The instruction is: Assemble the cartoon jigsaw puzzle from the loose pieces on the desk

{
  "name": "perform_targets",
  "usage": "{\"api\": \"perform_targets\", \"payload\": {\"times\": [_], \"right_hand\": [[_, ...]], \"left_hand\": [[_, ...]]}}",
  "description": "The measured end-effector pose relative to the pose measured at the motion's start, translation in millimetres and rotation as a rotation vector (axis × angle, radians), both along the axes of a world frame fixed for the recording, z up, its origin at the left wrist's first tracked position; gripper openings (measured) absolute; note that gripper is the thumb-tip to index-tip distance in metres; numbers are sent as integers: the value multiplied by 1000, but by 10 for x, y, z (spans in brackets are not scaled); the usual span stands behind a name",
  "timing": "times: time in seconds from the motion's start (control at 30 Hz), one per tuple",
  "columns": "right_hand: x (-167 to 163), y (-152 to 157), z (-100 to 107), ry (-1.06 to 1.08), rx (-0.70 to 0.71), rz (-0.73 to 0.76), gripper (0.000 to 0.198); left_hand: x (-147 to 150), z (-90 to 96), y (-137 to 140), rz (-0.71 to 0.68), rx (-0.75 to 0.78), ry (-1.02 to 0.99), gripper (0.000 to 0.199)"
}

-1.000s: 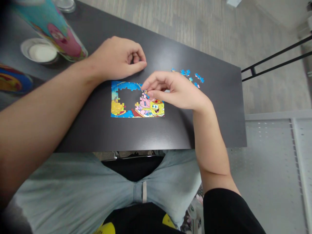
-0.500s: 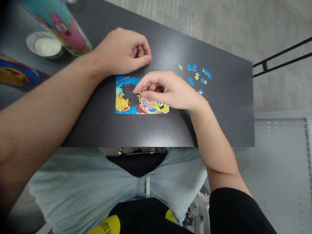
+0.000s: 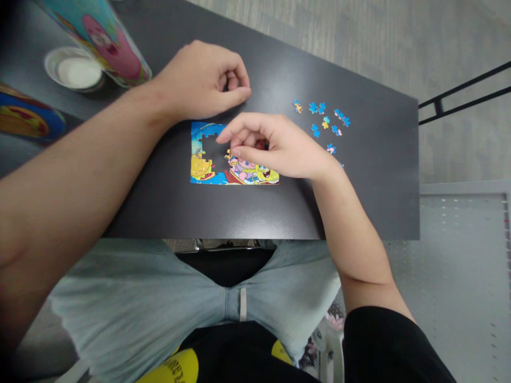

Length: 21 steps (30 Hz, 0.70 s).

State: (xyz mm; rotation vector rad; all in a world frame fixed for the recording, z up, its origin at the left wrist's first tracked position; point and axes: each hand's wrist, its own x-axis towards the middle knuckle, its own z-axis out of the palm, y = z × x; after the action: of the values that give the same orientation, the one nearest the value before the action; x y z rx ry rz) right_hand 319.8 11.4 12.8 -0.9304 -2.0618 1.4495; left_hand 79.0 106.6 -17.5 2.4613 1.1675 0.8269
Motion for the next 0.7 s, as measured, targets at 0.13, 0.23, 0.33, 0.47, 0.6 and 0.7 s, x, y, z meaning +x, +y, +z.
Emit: {"api": "perform_targets", "payload": {"times": [0.13,0.23,0.33,0.47,0.6,0.7], "right_hand": [[5,-16,-41,70,-4,5,17],[25,-12,-53,23,-9,-21,16],[35,5,-59,20,22,3,22],[16,8,-20,-12,53,3,31],[18,6,-25,9,64,40,19],[44,23,-95,111,93,71,9]], "left_hand": [[6,0,-5,8,-1,9,27],[10,11,-15,9,-7,23,29],[12,19,-20,12,-4,37,29],[8,1,-8,12,-2,17,28],[-1,-18,4,5,3,9,27],[-9,2,-1,-10,-20,13,24]]}}
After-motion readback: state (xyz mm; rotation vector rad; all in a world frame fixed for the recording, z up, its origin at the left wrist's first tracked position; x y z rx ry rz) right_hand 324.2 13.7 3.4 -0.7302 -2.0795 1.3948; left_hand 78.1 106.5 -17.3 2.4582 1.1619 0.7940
